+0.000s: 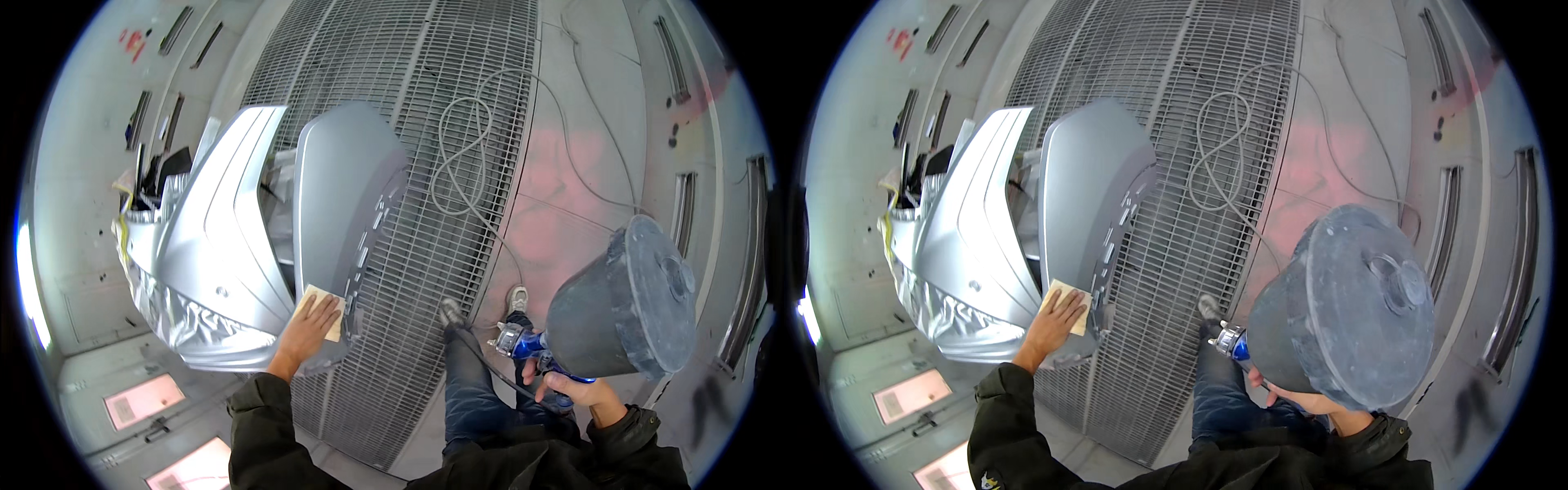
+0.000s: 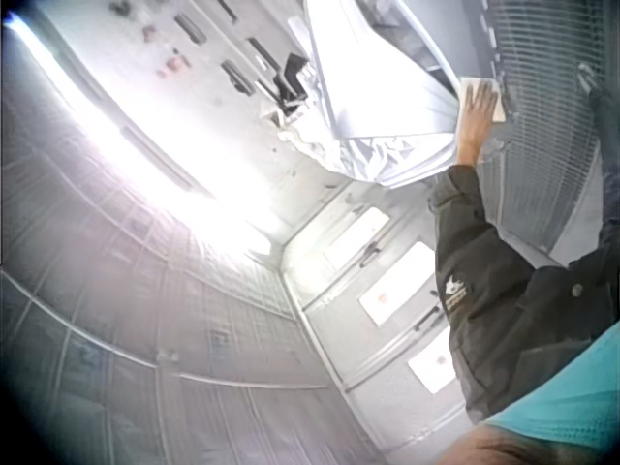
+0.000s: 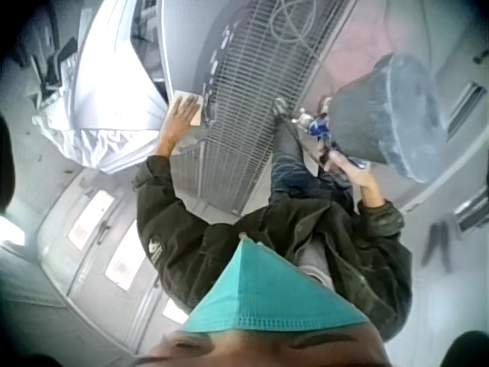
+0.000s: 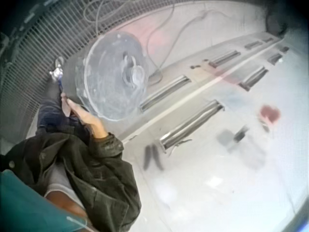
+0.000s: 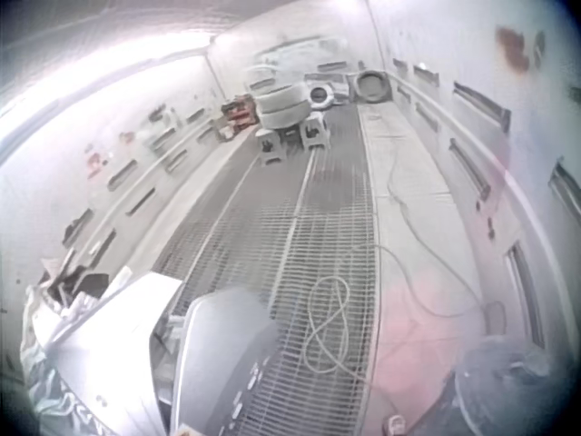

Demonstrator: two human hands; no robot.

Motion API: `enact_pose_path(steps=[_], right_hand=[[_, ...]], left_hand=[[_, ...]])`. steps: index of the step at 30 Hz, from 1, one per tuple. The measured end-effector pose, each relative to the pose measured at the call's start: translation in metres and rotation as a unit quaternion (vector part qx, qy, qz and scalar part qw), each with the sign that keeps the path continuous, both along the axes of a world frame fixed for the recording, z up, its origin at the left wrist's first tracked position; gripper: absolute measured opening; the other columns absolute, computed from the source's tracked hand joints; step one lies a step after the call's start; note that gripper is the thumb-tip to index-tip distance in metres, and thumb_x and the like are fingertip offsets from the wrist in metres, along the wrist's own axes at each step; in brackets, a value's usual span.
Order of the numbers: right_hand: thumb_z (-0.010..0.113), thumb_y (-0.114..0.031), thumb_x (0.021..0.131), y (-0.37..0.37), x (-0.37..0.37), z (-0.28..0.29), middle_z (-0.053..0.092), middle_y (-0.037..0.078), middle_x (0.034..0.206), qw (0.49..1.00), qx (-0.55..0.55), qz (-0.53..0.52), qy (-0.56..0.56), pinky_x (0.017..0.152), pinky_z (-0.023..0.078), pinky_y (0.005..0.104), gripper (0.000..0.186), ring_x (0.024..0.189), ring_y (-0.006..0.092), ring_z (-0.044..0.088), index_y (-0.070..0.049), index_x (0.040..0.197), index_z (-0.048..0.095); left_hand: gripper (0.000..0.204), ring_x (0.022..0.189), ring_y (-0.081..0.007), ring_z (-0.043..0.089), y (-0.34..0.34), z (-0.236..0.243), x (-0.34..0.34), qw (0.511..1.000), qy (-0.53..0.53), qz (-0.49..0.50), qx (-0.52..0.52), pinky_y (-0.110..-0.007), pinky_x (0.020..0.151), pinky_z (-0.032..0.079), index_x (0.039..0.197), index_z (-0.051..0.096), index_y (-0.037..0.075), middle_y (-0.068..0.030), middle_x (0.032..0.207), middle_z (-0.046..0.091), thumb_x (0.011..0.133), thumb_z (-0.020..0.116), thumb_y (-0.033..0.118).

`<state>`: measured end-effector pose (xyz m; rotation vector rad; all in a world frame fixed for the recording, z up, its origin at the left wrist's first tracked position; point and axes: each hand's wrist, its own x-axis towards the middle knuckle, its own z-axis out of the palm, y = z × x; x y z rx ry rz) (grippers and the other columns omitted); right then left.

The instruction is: The person wipes a car's hood with a cloth and then uses a spray gun to apply paint. They move around the vehicle to cover different areas, including the rear bumper, and briefly exit the booth before returning to continue painting.

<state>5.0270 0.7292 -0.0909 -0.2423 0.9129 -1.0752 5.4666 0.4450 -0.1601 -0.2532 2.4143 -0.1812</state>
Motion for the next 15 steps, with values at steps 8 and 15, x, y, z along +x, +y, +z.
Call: enact_pose_path(steps=[8,15], right_hand=[[0.057,-0.005,0.092,-0.028,-0.005,-0.022,0.057,0.015,0.108,0.994,0.016,-0.102,0.023,0.069,0.056,0.0310,0.035,0.097,0.0208,0.057,0.001,0.125,0.047],[0.066,-0.014,0.088,-0.041,0.016,-0.039,0.055,0.020,0.105,0.964,0.098,-0.247,0.013,0.068,0.058,0.0374,0.077,0.098,0.0265,0.058,-0.003,0.147,0.018]], left_hand=[[0.046,0.143,-0.0230,0.027,-0.133,-0.091,-0.158,0.997,0.022,-0.072,-0.033,-0.046,0.120,0.011,0.133,0.053,0.009,-0.0085,0.149,0.040,0.089,0.045,0.022],[0.041,0.142,-0.0266,0.029,-0.252,-0.173,-0.276,0.995,0.038,-0.008,-0.088,-0.053,0.118,0.011,0.132,0.054,0.016,-0.0086,0.148,0.041,0.093,0.043,0.023]])
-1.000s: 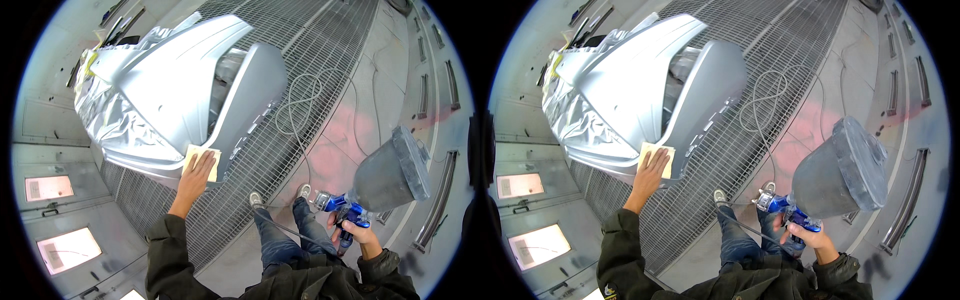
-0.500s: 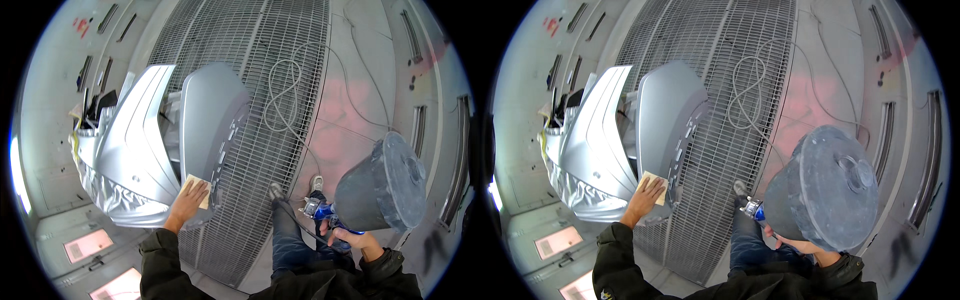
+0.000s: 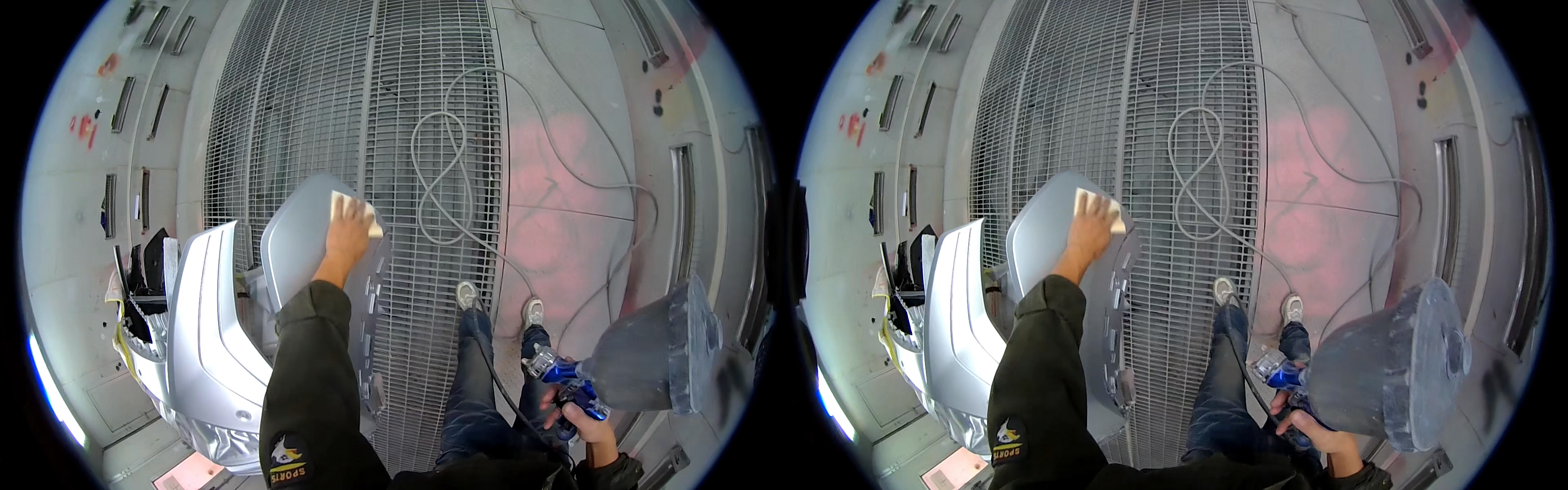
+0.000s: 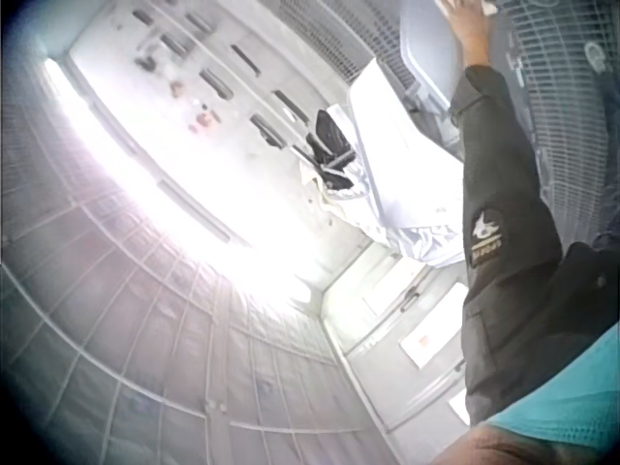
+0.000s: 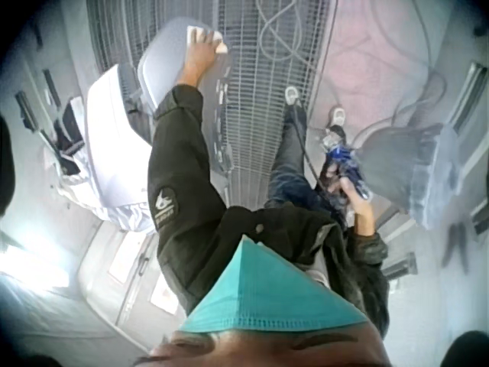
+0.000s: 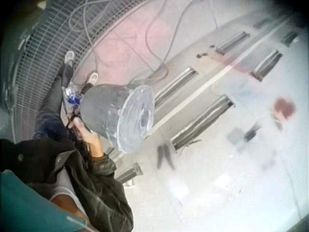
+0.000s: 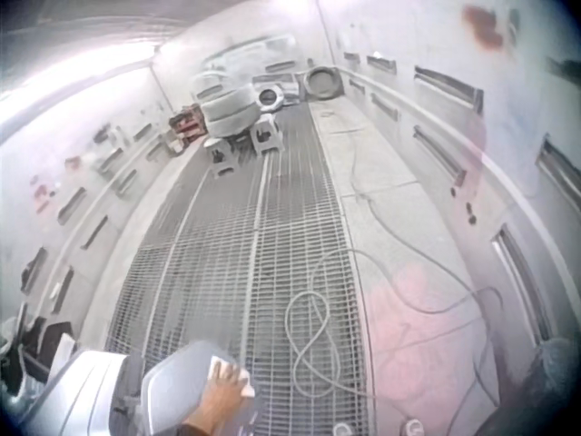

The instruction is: The person wipes a car's hood with a cloth and then uses a spray gun to apply paint. They move around the vehicle to cover different areas, including the rear bumper, and briefly exit the booth before returning to continue painting.

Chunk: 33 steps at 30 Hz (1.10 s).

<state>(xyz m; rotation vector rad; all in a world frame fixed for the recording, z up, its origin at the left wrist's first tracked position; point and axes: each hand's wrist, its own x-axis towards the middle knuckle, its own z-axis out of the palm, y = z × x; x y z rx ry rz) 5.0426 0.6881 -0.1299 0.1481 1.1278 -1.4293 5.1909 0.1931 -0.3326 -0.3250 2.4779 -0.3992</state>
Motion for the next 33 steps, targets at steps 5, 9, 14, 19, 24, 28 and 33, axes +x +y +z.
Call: enact_pose_path(steps=[5,9,14,19,24,28,33], right_hand=[[0.066,-0.015,0.087,-0.022,0.007,0.004,0.055,0.020,0.105,1.000,0.013,-0.026,0.008,0.067,0.058,0.0376,0.078,0.096,0.0266,0.059,-0.002,0.147,0.018],[0.067,-0.015,0.087,-0.039,0.002,0.017,0.057,0.020,0.103,0.999,-0.009,-0.007,0.033,0.065,0.059,0.0373,0.077,0.093,0.0269,0.060,0.000,0.146,0.021],[0.069,-0.013,0.086,-0.056,-0.014,0.038,0.059,0.020,0.103,0.995,-0.056,0.062,0.056,0.061,0.058,0.0361,0.074,0.091,0.0279,0.061,0.002,0.144,0.025],[0.068,-0.017,0.086,-0.065,-0.016,0.070,0.058,0.018,0.102,0.979,-0.108,0.130,0.115,0.058,0.058,0.0350,0.057,0.090,0.0276,0.061,0.004,0.132,0.040],[0.071,-0.031,0.082,-0.073,-0.008,0.091,0.058,0.015,0.095,0.953,-0.108,0.220,0.179,0.051,0.058,0.0301,0.052,0.077,0.0218,0.063,0.008,0.111,0.051],[0.067,-0.019,0.086,-0.087,-0.012,0.092,0.058,0.017,0.101,0.931,-0.158,0.298,0.139,0.057,0.058,0.0335,0.046,0.088,0.0257,0.061,0.005,0.120,0.048],[0.067,-0.017,0.086,-0.124,0.015,0.112,0.059,0.017,0.101,0.919,-0.174,0.316,0.163,0.058,0.058,0.0335,0.046,0.089,0.0250,0.062,0.005,0.122,0.048]], left_hand=[[0.043,0.142,-0.0273,0.028,-0.057,0.044,-0.021,0.990,0.040,0.116,-0.071,-0.056,0.116,0.012,0.132,0.053,0.016,-0.0085,0.148,0.041,0.089,0.053,0.025],[0.051,0.143,-0.0304,0.026,-0.024,0.082,0.022,0.966,0.156,0.182,-0.093,-0.057,0.116,0.013,0.134,0.051,0.015,-0.0104,0.149,0.038,0.085,0.060,0.025],[0.060,0.145,-0.0325,0.019,0.096,0.135,0.098,0.903,0.272,0.326,-0.062,-0.057,0.116,0.008,0.137,0.049,0.014,-0.0131,0.154,0.029,0.079,0.066,0.021],[0.061,0.144,-0.0288,0.024,0.244,0.134,0.189,0.852,0.299,0.430,-0.007,-0.056,0.117,0.009,0.137,0.047,0.013,-0.0135,0.152,0.033,0.079,0.063,0.018],[0.039,0.123,-0.0313,0.050,0.368,0.150,0.249,0.558,0.418,0.714,0.063,-0.046,0.106,0.033,0.126,0.056,0.004,-0.0193,0.132,0.053,0.094,0.053,0.025],[0.054,0.100,-0.0297,0.062,0.356,0.203,0.292,0.015,0.734,0.676,-0.064,-0.039,0.088,0.047,0.123,0.055,-0.009,-0.0188,0.116,0.063,0.103,0.039,0.039],[0.052,0.145,-0.0344,0.019,0.210,0.279,0.329,0.535,0.610,0.517,-0.273,-0.050,0.117,0.007,0.143,0.041,0.005,-0.0190,0.153,0.029,0.095,0.047,0.026]])
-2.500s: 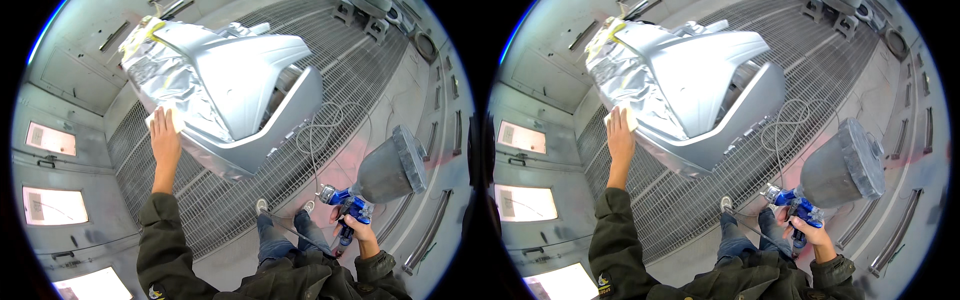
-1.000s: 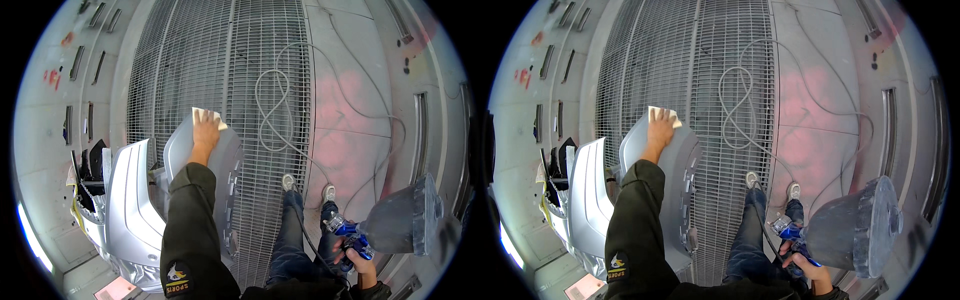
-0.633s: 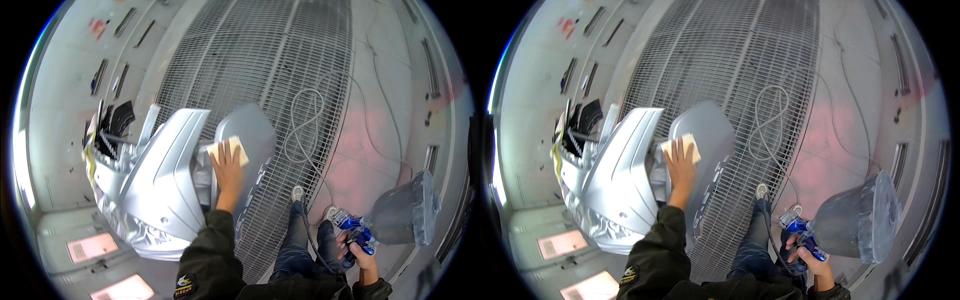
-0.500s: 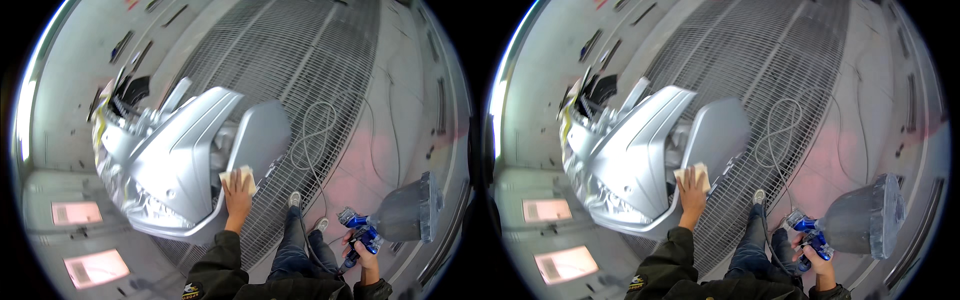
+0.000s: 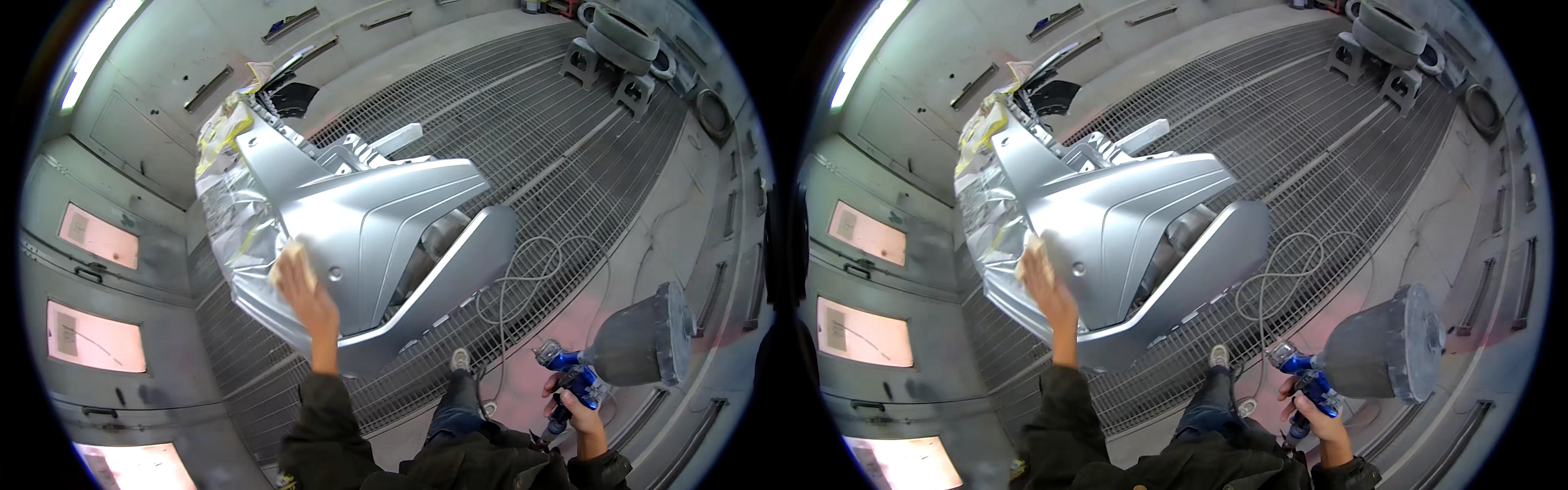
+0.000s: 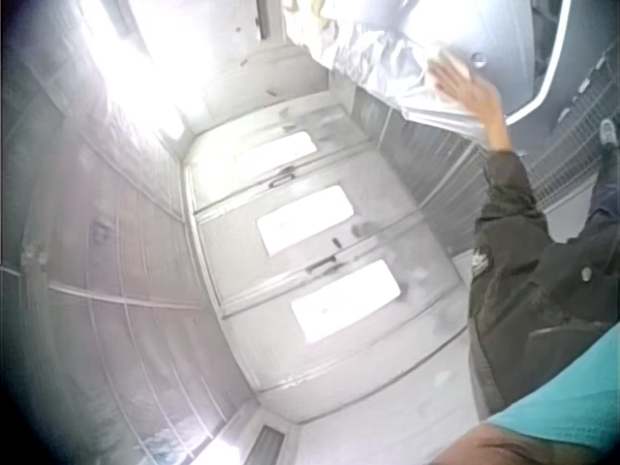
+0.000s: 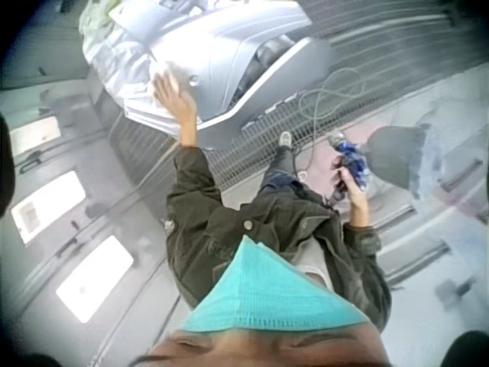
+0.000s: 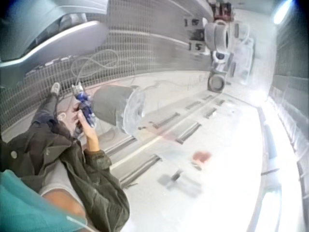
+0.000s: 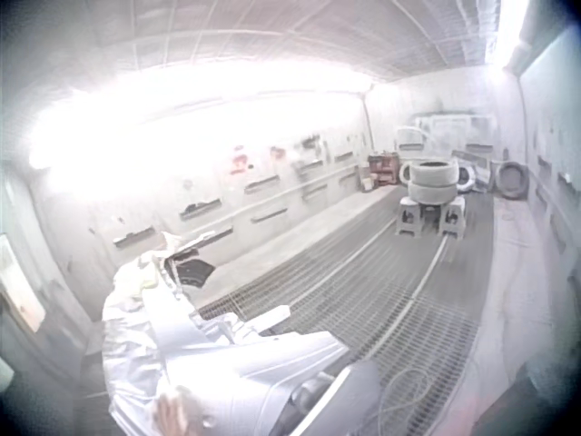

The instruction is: The person wipes a car's hood with a cloth and then uses a spray gun to apply paint. They move around the vehicle to cover different areas, including the rear bumper, and briefly exit the booth before returning to continue painting.

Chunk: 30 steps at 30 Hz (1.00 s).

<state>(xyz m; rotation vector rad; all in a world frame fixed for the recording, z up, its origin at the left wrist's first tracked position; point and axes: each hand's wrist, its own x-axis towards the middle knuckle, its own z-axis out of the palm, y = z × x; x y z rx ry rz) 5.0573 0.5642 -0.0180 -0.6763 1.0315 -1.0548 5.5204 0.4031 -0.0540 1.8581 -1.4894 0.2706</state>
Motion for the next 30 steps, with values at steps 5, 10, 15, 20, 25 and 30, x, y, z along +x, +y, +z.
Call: enact_pose_path(steps=[5,10,15,20,25,30], right_hand=[[0.064,-0.011,0.087,-0.034,0.017,0.035,0.059,0.017,0.105,1.000,0.001,0.005,0.030,0.061,0.058,0.0340,0.045,0.094,0.0257,0.061,0.004,0.125,0.045],[0.073,-0.030,0.081,-0.069,0.020,0.054,0.059,0.017,0.100,0.995,-0.010,0.011,0.097,0.058,0.058,0.0335,0.060,0.084,0.0247,0.063,0.003,0.122,0.046],[0.066,-0.013,0.085,-0.122,0.007,0.055,0.057,0.018,0.105,0.996,-0.041,0.075,0.041,0.064,0.058,0.0339,0.068,0.093,0.0255,0.060,-0.002,0.141,0.029],[0.070,-0.020,0.082,-0.207,-0.019,0.044,0.058,0.018,0.104,0.990,-0.046,0.136,0.018,0.063,0.058,0.0351,0.080,0.089,0.0268,0.062,-0.006,0.146,0.024],[0.072,-0.029,0.082,-0.315,-0.057,0.029,0.058,0.017,0.100,0.958,-0.065,0.278,-0.017,0.062,0.057,0.0345,0.094,0.074,0.0246,0.063,-0.009,0.150,0.011],[0.072,-0.030,0.083,-0.424,-0.109,0.055,0.058,0.017,0.099,0.922,-0.067,0.381,0.004,0.057,0.056,0.0336,0.096,0.068,0.0230,0.064,-0.008,0.150,0.007]], left_hand=[[0.069,0.146,-0.0310,0.017,-0.126,-0.014,-0.057,0.975,-0.181,-0.090,0.096,-0.054,0.118,0.006,0.145,0.039,0.019,-0.0109,0.157,0.023,0.081,0.064,0.018],[0.049,0.143,-0.0261,0.027,-0.216,-0.038,-0.157,0.925,-0.208,-0.310,0.076,-0.053,0.118,0.011,0.132,0.053,0.013,-0.0104,0.150,0.038,0.083,0.054,0.020],[0.042,0.140,-0.0225,0.032,-0.236,-0.049,-0.195,0.848,-0.332,-0.396,0.122,-0.051,0.119,0.011,0.127,0.056,0.013,-0.0067,0.145,0.045,0.089,0.052,0.029],[0.045,0.143,-0.0216,0.028,-0.152,-0.049,-0.112,0.918,-0.236,-0.286,0.144,-0.058,0.116,0.013,0.129,0.056,0.016,-0.0064,0.149,0.040,0.086,0.053,0.026],[0.052,0.145,-0.0324,0.020,-0.097,-0.026,-0.049,0.956,-0.098,0.266,0.080,-0.058,0.116,0.009,0.143,0.042,0.013,-0.0141,0.154,0.029,0.091,0.046,0.019],[0.050,0.138,-0.0496,0.021,-0.085,-0.092,-0.081,0.813,0.150,0.549,-0.121,-0.056,0.113,0.016,0.144,0.034,-0.001,-0.0360,0.146,0.026,0.101,0.035,0.025]])
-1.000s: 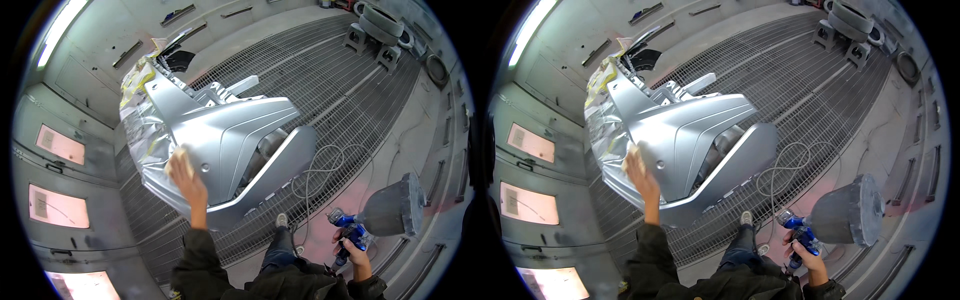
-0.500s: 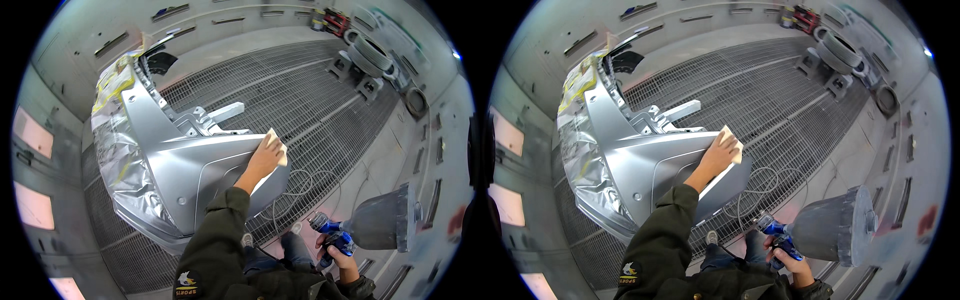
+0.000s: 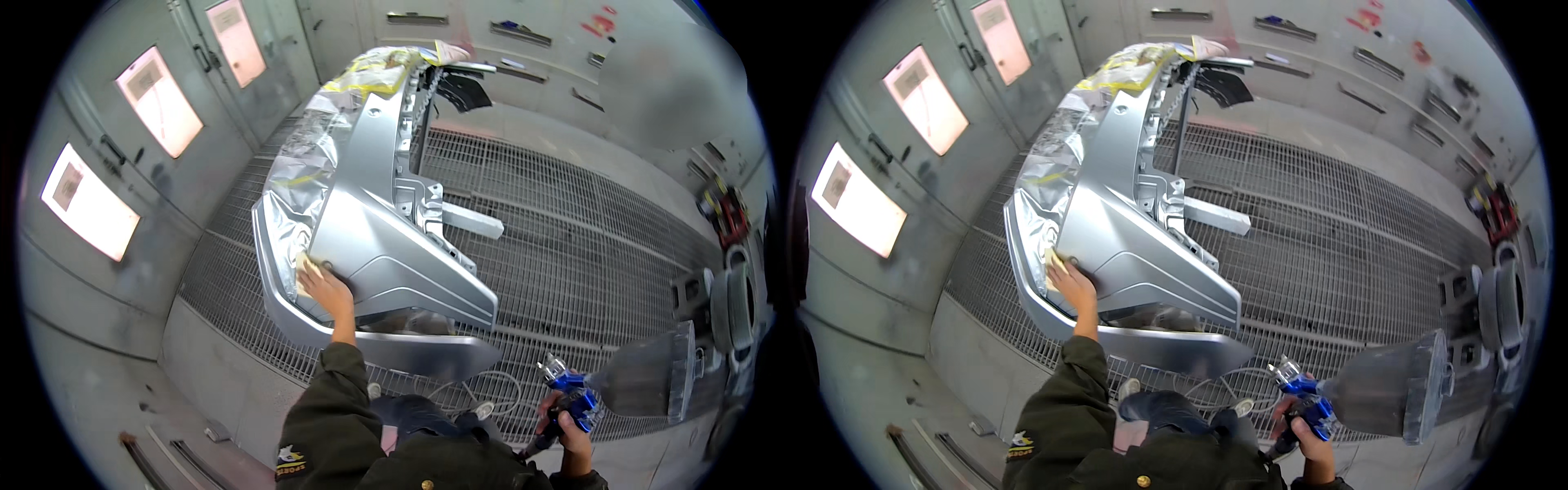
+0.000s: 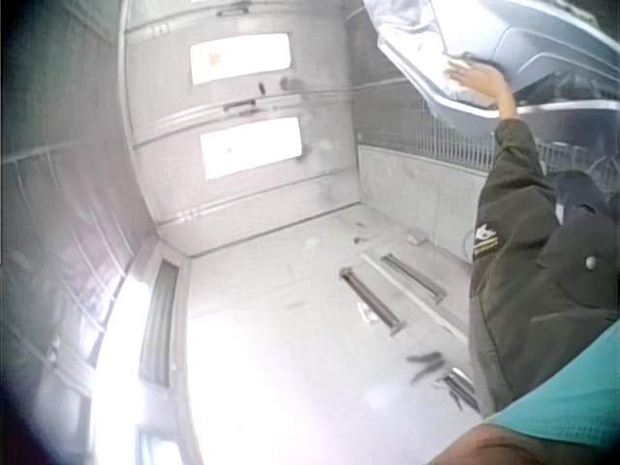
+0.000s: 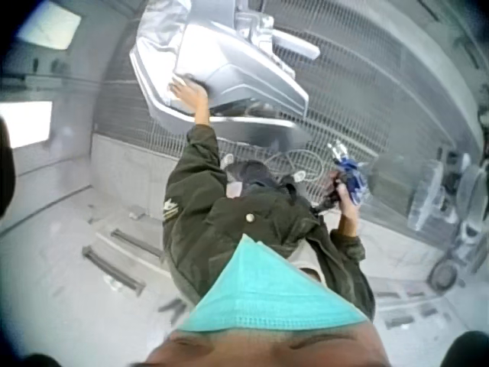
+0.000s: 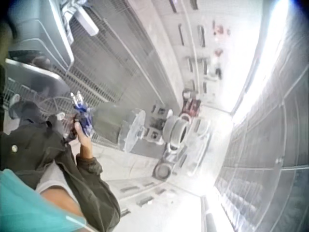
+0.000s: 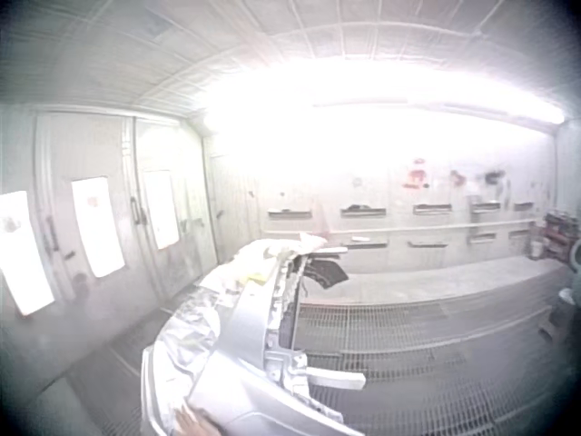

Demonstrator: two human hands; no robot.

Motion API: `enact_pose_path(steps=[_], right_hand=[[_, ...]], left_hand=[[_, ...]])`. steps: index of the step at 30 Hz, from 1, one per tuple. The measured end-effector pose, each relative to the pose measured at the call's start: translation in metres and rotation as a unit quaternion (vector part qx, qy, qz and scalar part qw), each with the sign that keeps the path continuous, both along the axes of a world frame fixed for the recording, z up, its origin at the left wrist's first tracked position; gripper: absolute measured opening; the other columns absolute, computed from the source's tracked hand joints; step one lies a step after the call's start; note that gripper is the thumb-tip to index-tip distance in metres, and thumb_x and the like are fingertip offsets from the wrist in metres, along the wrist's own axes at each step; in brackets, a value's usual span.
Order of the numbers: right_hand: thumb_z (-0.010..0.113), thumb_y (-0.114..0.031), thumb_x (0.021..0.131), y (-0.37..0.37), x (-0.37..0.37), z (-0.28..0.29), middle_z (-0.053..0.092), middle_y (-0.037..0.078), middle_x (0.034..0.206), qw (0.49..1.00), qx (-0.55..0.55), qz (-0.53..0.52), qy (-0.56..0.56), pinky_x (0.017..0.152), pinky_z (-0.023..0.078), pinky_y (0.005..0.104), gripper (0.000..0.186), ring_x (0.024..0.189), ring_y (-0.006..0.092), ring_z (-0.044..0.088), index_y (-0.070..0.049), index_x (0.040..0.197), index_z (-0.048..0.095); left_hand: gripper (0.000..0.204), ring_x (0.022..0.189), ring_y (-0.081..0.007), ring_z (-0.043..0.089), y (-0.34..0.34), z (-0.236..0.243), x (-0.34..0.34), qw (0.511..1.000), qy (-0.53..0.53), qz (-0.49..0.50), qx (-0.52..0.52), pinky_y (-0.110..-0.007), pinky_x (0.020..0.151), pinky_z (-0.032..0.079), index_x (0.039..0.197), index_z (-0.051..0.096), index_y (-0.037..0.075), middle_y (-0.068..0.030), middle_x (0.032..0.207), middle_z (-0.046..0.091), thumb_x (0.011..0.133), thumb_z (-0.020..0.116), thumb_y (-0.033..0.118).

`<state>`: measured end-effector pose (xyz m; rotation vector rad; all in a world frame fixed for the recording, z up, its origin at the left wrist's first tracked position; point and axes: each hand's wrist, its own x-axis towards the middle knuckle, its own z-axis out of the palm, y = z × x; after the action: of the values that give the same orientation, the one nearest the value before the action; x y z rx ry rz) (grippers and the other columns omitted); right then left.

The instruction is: The person wipes a car's hood with a cloth and then uses a spray gun to apply paint. They move around the vehicle to cover different areas, including the rear bumper, and briefly exit the booth before returning to continue painting.

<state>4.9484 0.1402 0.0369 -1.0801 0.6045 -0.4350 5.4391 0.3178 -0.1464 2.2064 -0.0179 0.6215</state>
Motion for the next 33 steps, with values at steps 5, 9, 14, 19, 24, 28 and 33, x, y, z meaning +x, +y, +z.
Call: enact_pose_path(steps=[5,9,14,19,24,28,33], right_hand=[[0.070,-0.033,0.083,-0.084,-0.061,-0.003,0.059,0.016,0.098,0.999,-0.012,0.022,0.033,0.056,0.058,0.0339,0.083,0.077,0.0239,0.064,-0.002,0.144,0.023],[0.070,-0.036,0.083,-0.140,-0.075,-0.007,0.059,0.015,0.097,0.998,-0.023,0.053,0.035,0.055,0.059,0.0337,0.071,0.078,0.0240,0.064,0.000,0.134,0.037],[0.071,-0.032,0.083,-0.193,-0.065,0.001,0.061,0.016,0.097,0.995,-0.018,0.086,0.049,0.057,0.057,0.0354,0.078,0.074,0.0236,0.065,-0.001,0.140,0.027],[0.071,-0.028,0.083,-0.254,-0.021,-0.001,0.061,0.018,0.098,0.992,0.001,0.102,0.069,0.061,0.057,0.0360,0.087,0.073,0.0239,0.064,-0.006,0.147,0.016],[0.069,-0.035,0.084,-0.333,0.056,0.009,0.061,0.014,0.082,0.979,-0.059,0.165,0.104,0.050,0.052,0.0308,0.068,0.058,0.0210,0.062,-0.006,0.130,0.028],[0.059,-0.041,0.091,-0.384,0.105,0.012,0.062,0.007,0.070,0.959,-0.136,0.226,0.103,0.043,0.045,0.0232,0.042,0.051,0.0131,0.059,-0.001,0.103,0.058],[0.063,-0.048,0.088,-0.422,0.131,0.007,0.063,0.007,0.071,0.964,-0.110,0.216,0.113,0.041,0.045,0.0233,0.049,0.047,0.0130,0.058,-0.003,0.105,0.057]], left_hand=[[0.050,0.139,-0.0497,0.019,-0.062,-0.020,-0.078,0.995,0.052,0.039,-0.070,-0.053,0.114,0.016,0.144,0.032,-0.004,-0.0353,0.149,0.020,0.101,0.037,0.022],[0.054,0.142,-0.0442,0.018,-0.127,0.029,-0.109,0.989,-0.044,-0.137,0.043,-0.052,0.116,0.016,0.146,0.035,0.006,-0.0245,0.154,0.021,0.095,0.048,0.018],[0.051,0.141,-0.0418,0.022,-0.146,0.081,-0.016,0.977,-0.107,-0.120,0.141,-0.053,0.115,0.018,0.143,0.040,0.009,-0.0202,0.154,0.025,0.095,0.049,0.021],[0.046,0.141,-0.0375,0.026,-0.177,0.127,0.086,0.931,-0.072,-0.160,0.321,-0.050,0.115,0.020,0.140,0.044,0.013,-0.0169,0.151,0.034,0.097,0.045,0.031],[0.049,0.141,-0.0358,0.027,-0.256,0.148,0.171,0.928,-0.047,-0.131,0.346,-0.048,0.115,0.020,0.140,0.045,0.015,-0.0168,0.151,0.034,0.097,0.047,0.036],[0.050,0.142,-0.0339,0.026,-0.292,0.162,0.230,0.934,0.010,-0.058,0.352,-0.047,0.116,0.019,0.142,0.044,0.016,-0.0157,0.152,0.033,0.097,0.045,0.038],[0.048,0.142,-0.0317,0.028,-0.336,0.153,0.234,0.913,-0.056,-0.080,0.395,-0.046,0.116,0.021,0.141,0.044,0.016,-0.0105,0.151,0.035,0.097,0.046,0.035]])
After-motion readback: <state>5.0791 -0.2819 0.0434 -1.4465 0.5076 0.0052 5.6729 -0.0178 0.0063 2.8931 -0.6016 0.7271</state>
